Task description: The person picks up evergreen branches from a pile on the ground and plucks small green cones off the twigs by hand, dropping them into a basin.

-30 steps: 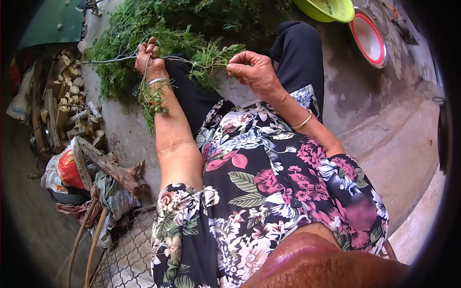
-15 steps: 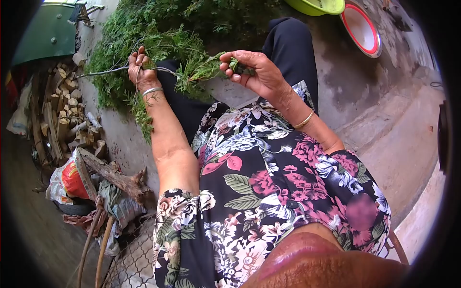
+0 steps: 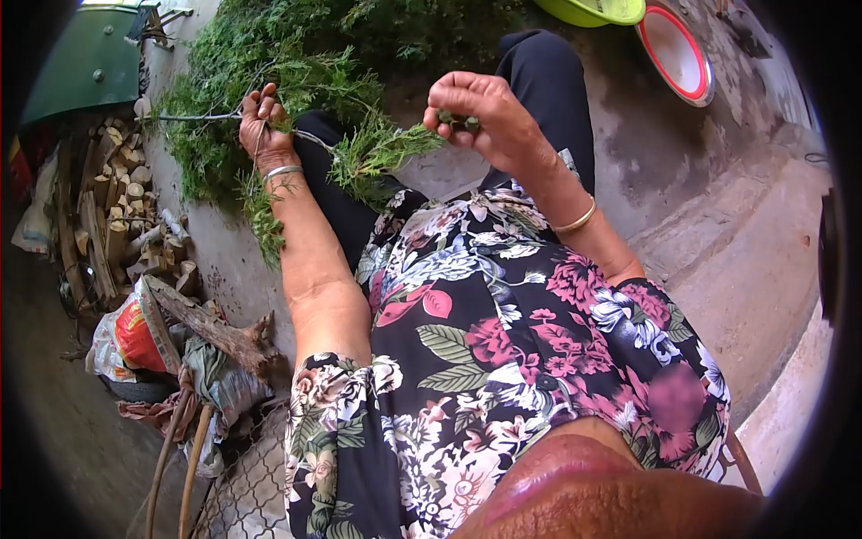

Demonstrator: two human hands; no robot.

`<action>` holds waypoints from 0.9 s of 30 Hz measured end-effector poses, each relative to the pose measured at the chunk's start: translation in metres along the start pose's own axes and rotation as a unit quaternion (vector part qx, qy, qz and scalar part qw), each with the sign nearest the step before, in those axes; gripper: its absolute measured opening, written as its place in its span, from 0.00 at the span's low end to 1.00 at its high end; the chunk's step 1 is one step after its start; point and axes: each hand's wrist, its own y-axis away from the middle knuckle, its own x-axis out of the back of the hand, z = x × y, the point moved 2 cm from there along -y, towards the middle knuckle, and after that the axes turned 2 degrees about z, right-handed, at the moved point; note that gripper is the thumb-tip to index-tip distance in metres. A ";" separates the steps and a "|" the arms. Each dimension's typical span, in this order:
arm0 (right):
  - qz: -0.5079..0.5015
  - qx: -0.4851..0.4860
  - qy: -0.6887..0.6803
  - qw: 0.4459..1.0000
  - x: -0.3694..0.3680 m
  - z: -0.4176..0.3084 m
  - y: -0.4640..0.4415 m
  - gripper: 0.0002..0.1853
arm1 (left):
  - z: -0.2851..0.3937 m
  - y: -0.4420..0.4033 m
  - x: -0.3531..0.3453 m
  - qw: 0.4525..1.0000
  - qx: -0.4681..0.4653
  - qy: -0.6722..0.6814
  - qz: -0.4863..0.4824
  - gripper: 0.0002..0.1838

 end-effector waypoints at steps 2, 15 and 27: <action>0.009 0.013 0.079 0.997 0.000 0.000 -0.011 0.11 | -0.002 0.003 -0.005 1.000 0.008 -0.002 -0.003 0.13; -0.191 -0.064 0.329 0.923 -0.008 0.039 -0.035 0.15 | -0.006 0.010 -0.015 1.000 -0.004 -0.027 0.012 0.12; -0.071 0.051 0.187 0.978 -0.001 0.022 -0.010 0.08 | -0.006 0.000 -0.008 0.998 -0.040 -0.011 0.054 0.10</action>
